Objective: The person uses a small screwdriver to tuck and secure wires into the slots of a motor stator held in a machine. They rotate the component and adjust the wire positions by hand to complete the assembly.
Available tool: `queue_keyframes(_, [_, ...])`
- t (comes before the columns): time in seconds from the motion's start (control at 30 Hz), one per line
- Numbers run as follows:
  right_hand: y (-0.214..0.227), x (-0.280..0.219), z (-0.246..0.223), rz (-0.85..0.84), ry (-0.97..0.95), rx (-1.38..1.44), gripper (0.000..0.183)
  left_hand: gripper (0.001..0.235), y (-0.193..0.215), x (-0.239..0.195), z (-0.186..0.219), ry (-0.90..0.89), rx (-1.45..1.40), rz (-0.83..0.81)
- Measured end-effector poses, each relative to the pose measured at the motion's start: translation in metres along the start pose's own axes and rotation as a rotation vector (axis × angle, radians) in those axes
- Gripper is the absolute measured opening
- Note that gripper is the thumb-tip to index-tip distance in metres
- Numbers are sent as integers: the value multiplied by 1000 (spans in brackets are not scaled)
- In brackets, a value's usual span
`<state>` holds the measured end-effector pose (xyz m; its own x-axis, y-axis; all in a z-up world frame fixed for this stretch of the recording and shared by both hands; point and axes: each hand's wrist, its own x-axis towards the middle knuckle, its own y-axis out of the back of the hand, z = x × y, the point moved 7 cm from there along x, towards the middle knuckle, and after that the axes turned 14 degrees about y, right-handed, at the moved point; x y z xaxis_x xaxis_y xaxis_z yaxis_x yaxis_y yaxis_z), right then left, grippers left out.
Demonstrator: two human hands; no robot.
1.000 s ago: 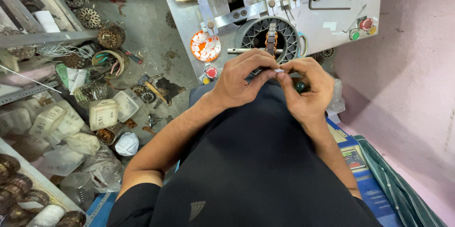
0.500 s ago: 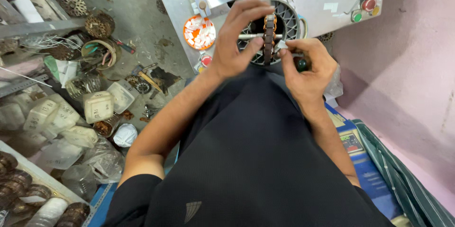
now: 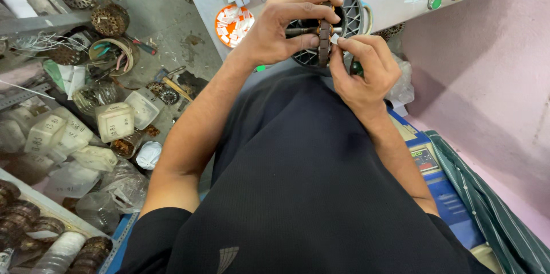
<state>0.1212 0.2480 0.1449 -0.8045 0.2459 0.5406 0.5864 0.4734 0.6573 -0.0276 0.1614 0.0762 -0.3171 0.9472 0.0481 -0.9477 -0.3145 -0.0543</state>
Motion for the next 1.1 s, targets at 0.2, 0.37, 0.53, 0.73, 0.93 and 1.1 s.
queue_keyframes(0.2, [-4,5,-6,-51,101,-47,26,43,1,1,-3,1,-31,-7])
queue_keyframes(0.37, [-3,15,-4,-137,75,-14,26,33,3,1,-3,-40,-85,-30])
queue_keyframes(0.53, [-2,23,-5,-192,26,10,23,28,1,1,-5,-2,-46,-1])
queue_keyframes(0.73, [-7,28,23,-329,-136,176,14,30,2,-1,-8,32,-83,-9])
queue_keyframes(0.93, [-10,26,60,-440,-321,535,19,40,4,1,-10,9,-155,-72])
queue_keyframes(1.1, [-20,20,72,-434,-456,609,22,44,5,-1,-19,17,-229,-91])
